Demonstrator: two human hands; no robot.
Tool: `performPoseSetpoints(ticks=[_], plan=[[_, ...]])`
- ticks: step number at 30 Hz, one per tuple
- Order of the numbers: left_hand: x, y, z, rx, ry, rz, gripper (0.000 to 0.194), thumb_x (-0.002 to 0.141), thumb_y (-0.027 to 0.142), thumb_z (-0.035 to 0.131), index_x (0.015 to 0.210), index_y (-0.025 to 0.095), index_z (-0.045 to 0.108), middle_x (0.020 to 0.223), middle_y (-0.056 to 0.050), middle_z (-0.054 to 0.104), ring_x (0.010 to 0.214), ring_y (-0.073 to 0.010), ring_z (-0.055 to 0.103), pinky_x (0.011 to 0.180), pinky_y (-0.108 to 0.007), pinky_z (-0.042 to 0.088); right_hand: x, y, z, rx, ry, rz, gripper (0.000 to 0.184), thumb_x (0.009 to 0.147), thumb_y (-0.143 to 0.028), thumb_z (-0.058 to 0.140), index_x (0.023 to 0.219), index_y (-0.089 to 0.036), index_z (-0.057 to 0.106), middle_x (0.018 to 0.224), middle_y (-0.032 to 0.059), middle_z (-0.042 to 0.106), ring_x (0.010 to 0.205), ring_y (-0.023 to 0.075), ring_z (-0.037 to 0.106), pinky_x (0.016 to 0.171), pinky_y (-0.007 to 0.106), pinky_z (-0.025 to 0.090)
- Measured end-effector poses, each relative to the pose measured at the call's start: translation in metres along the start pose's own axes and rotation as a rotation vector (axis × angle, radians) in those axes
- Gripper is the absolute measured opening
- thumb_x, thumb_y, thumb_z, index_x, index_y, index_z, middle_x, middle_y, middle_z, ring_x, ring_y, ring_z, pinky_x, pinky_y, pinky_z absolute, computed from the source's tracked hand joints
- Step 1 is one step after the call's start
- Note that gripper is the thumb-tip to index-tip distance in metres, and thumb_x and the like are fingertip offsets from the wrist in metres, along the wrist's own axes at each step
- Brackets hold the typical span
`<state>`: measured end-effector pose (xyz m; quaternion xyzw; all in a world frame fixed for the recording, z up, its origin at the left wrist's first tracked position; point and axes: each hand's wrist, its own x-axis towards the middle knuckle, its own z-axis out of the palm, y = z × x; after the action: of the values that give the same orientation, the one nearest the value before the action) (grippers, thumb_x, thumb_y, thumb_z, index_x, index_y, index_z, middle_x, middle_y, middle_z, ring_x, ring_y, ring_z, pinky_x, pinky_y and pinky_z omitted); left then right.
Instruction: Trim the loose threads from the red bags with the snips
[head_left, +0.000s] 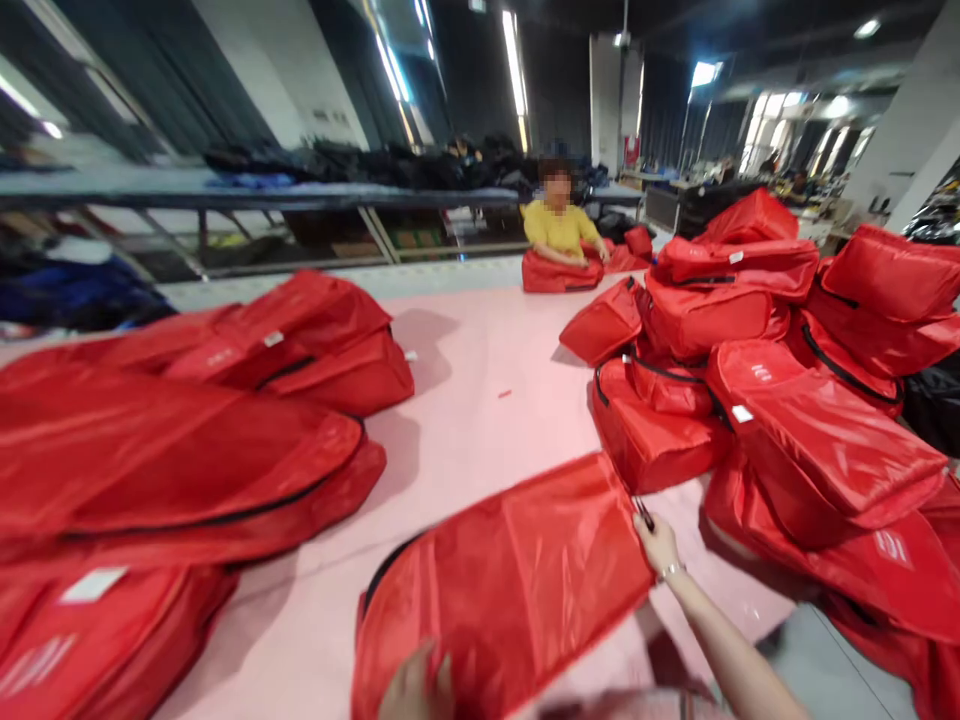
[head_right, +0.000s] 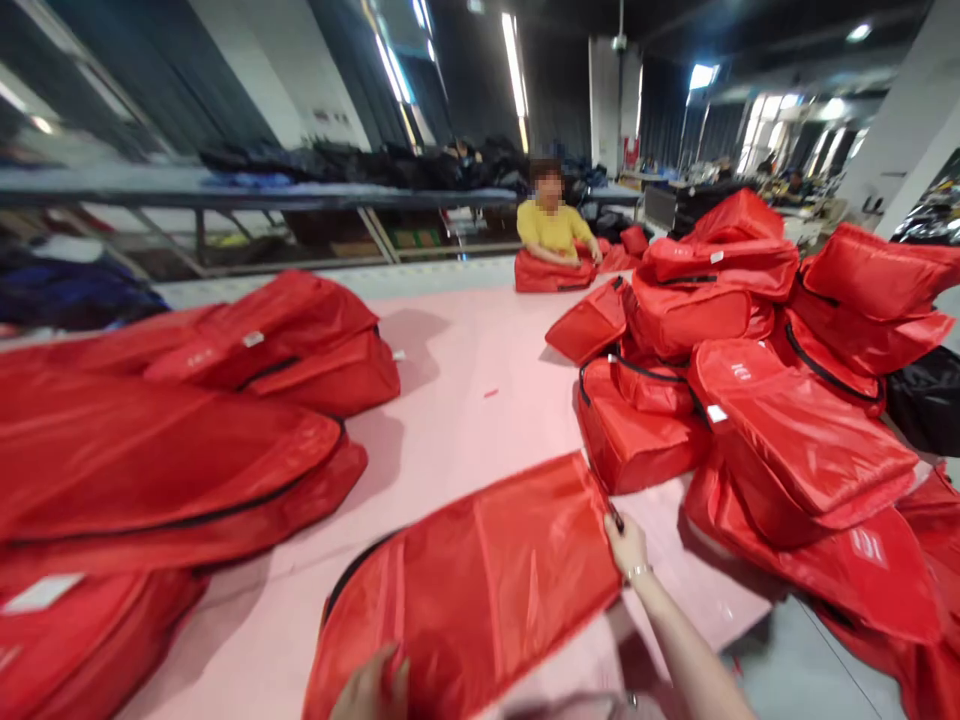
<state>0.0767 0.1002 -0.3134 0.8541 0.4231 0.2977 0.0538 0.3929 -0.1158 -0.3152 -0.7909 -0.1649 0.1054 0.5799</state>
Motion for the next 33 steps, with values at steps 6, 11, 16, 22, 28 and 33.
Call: performPoseSetpoints(ticks=[6,11,16,22,28,33], plan=[[-0.065,0.06,0.001,-0.152,-0.023,0.139,0.039,0.083,0.041,0.046,0.107,0.012,0.055,0.107,-0.016,0.061,0.098,-0.0262,0.057,0.085,-0.039,0.046,0.008,0.005,-0.009,0.1,-0.06,0.071,0.038,0.07,-0.053,0.053,0.067,-0.015,0.056,0.061,-0.0006,0.056,0.058,0.0127,0.048,0.055,0.023,0.038],[-0.094,0.072,0.012,-0.062,-0.16,0.248,0.051,0.081,0.045,0.05,0.123,0.015,0.048,0.126,-0.015,0.053,0.113,-0.0289,0.049,0.1,-0.045,0.031,0.006,0.003,-0.011,0.203,-0.058,0.086,0.037,0.068,-0.052,0.056,0.069,-0.015,0.054,0.063,0.0003,0.057,0.059,0.0125,0.048,0.056,0.023,0.039],[-0.083,0.043,0.006,-0.011,-0.211,0.211,0.045,0.085,0.032,0.045,0.128,0.019,0.046,0.13,-0.011,0.051,0.119,-0.0264,0.046,0.104,-0.046,0.022,-0.025,0.004,0.003,0.305,-0.064,0.085,0.039,0.065,-0.052,0.059,0.077,-0.015,0.055,0.066,0.0005,0.06,0.06,0.0127,0.052,0.06,0.025,0.044],[-0.063,0.03,-0.027,0.068,-0.02,-0.197,0.032,0.082,0.022,0.043,0.107,0.009,0.06,0.112,-0.019,0.06,0.105,-0.0289,0.053,0.092,-0.044,0.037,-0.085,0.006,0.017,0.274,-0.551,-0.008,0.03,0.074,-0.047,0.055,0.077,-0.017,0.061,0.051,-0.0026,0.056,0.052,0.0126,0.053,0.06,0.026,0.045],[-0.055,0.108,-0.033,-0.344,-0.048,-0.244,0.027,0.082,0.028,0.046,0.099,0.014,0.061,0.097,-0.011,0.064,0.089,-0.0216,0.058,0.079,-0.036,0.047,-0.061,-0.017,0.016,0.199,-0.438,0.007,0.033,0.072,-0.048,0.058,0.076,-0.016,0.064,0.066,0.0026,0.065,0.064,0.0151,0.059,0.068,0.028,0.047],[-0.072,0.191,-0.012,-0.88,-0.218,-0.453,0.026,0.079,0.035,0.052,0.097,0.018,0.062,0.094,-0.009,0.066,0.082,-0.0179,0.061,0.072,-0.03,0.048,-0.051,-0.032,0.031,0.048,-0.541,-0.047,0.032,0.065,-0.049,0.063,0.063,-0.017,0.061,0.06,0.0,0.062,0.059,0.0134,0.056,0.059,0.024,0.044]])
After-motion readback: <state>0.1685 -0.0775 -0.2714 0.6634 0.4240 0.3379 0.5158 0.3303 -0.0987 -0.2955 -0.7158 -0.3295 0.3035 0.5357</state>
